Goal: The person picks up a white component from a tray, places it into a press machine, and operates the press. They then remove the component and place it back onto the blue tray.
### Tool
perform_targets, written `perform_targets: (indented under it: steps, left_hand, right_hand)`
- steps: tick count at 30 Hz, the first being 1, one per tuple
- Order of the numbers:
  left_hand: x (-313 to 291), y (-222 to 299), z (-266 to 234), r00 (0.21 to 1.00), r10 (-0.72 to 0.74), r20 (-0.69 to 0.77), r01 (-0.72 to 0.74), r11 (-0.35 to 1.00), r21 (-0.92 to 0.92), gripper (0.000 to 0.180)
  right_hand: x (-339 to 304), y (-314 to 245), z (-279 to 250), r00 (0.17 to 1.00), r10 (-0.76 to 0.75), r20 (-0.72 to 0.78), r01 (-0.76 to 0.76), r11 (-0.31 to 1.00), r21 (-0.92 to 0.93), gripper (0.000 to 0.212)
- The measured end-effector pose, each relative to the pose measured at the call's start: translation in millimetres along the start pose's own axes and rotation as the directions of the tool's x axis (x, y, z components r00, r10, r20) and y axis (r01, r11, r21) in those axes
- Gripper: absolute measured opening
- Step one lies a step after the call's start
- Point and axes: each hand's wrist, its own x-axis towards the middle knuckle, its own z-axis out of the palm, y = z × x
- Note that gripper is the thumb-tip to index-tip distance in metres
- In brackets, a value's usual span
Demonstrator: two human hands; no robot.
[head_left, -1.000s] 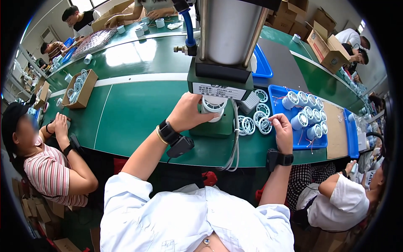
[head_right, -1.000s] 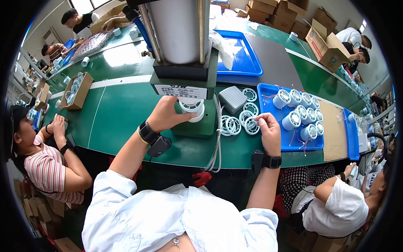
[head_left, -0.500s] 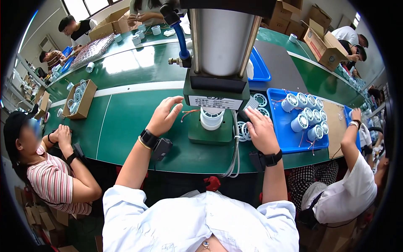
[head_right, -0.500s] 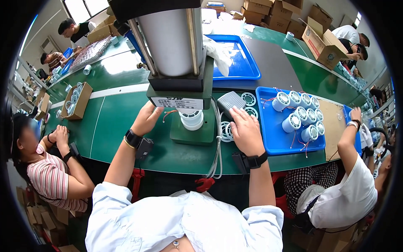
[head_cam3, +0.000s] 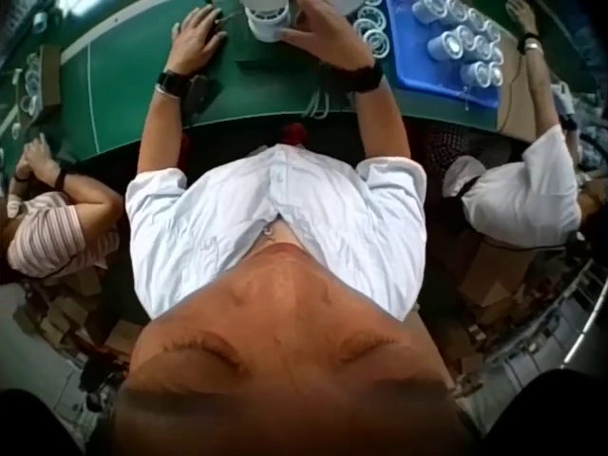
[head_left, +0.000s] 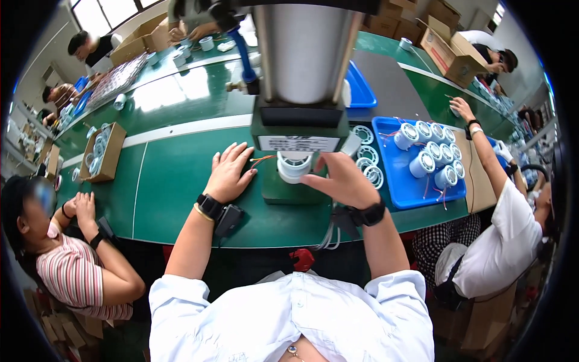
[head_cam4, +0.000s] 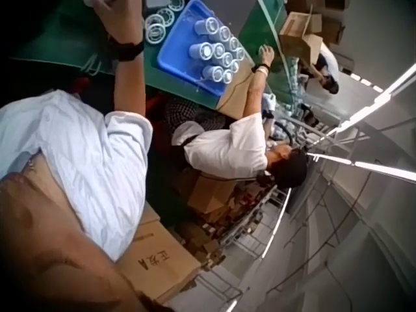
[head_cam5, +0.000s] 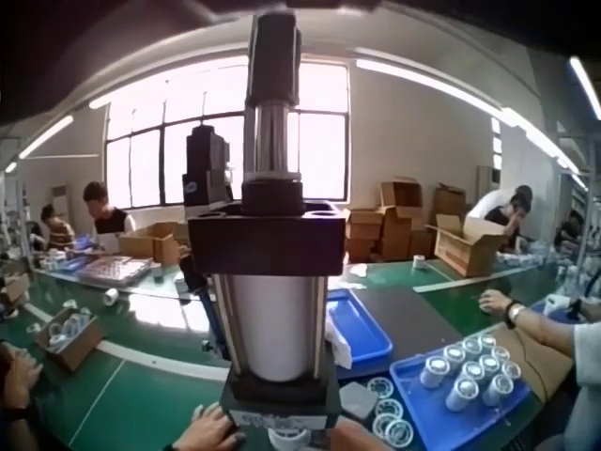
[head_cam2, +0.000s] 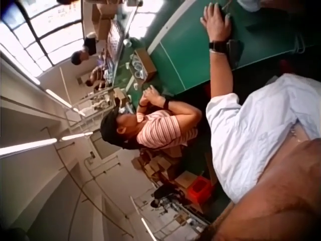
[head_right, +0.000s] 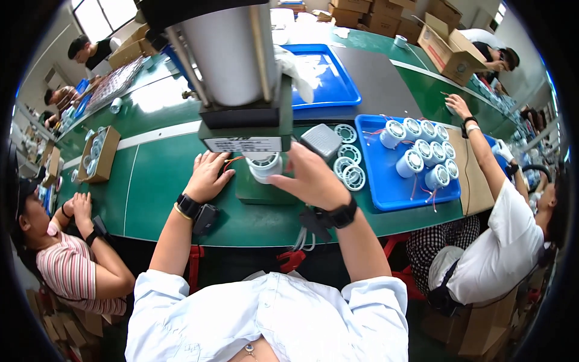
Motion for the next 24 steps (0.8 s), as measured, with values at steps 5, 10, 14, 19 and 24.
perform_targets:
  steps: [5, 10, 14, 19, 24]
  left_hand:
    - [-4.8, -11.0, 6.6, 0.995, 0.055, -0.078, -0.057, 0.998, -0.020, 0.050]
    - [-4.4, -1.4, -2.9, 0.999, 0.027, -0.019, -0.027, 1.000, -0.005, 0.052]
    - [-3.0, -5.0, -5.6, 1.000, 0.003, 0.014, -0.003, 1.000, -0.004, 0.054]
    - [0.4, -1.2, -7.5, 0.999, -0.010, 0.036, 0.010, 1.000, -0.001, 0.055]
    - [1.1, 0.5, -3.4, 1.000, 0.004, 0.028, -0.004, 1.000, 0.001, 0.055]
  right_hand:
    - [20.4, 8.6, 17.7, 0.966, -0.186, -0.178, 0.226, 0.945, 0.238, 0.042]
    - [-10.7, 33.5, -14.2, 0.949, 0.076, -0.307, 0.049, 0.924, 0.380, 0.053]
    - [-54.9, 64.9, -65.7, 0.882, 0.171, -0.439, -0.094, 0.977, 0.192, 0.055]
    - [-81.1, 130.4, -94.1, 0.793, 0.205, -0.573, -0.535, 0.683, -0.497, 0.065]
    - [-85.2, 154.6, -102.8, 0.729, 0.123, -0.673, -0.627, 0.513, -0.585, 0.066]
